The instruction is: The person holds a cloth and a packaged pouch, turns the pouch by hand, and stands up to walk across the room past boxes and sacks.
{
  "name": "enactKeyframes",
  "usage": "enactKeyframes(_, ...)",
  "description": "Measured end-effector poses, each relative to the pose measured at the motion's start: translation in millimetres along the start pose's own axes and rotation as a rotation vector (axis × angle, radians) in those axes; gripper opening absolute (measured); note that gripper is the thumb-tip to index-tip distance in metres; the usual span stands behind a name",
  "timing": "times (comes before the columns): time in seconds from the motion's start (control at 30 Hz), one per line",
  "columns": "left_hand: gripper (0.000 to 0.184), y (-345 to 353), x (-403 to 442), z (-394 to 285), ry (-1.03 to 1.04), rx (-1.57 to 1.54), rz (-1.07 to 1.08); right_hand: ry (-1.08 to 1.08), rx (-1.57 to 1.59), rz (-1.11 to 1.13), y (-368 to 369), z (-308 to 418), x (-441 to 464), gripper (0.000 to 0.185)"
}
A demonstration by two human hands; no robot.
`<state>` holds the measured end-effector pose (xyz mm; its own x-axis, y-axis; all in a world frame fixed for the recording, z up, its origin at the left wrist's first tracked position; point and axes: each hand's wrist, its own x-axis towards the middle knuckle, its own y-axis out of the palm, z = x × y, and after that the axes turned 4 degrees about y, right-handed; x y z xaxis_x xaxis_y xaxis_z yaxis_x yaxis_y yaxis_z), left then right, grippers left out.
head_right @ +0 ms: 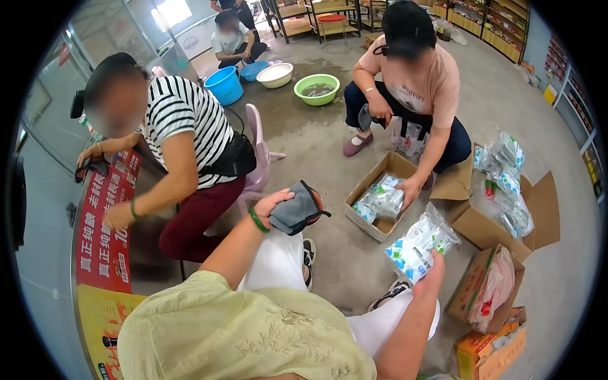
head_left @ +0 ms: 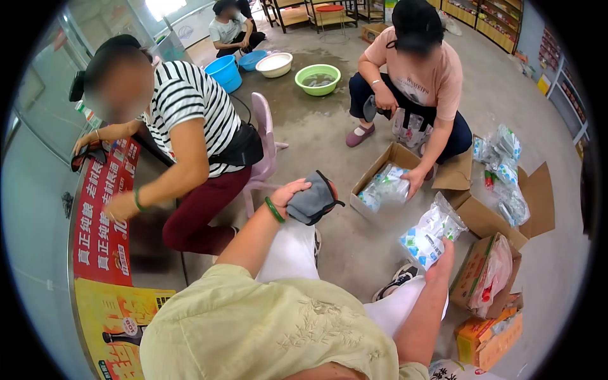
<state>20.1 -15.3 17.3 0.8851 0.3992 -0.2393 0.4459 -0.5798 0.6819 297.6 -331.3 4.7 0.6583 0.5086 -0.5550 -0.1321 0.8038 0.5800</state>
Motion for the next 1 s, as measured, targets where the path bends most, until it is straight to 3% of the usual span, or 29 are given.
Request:
enactKeyframes(0.37, 0.040, 22, -4, -5, -0.003, -0.003, 0.107, -0.133, -0.123, -0.023, -3, -4, 0, 0.040)
enactKeyframes(0.9, 0.031, 2, -1, 1, -0.040, -0.008, -0.062, -0.126, -0.073, -0.031, -3, 0, -9, 0.032)
enactKeyframes(1.0, 0.033, 6, -2, -2, -0.028, -0.025, 0.045, -0.154, -0.107, -0.072, -2, -3, -5, 0.034)
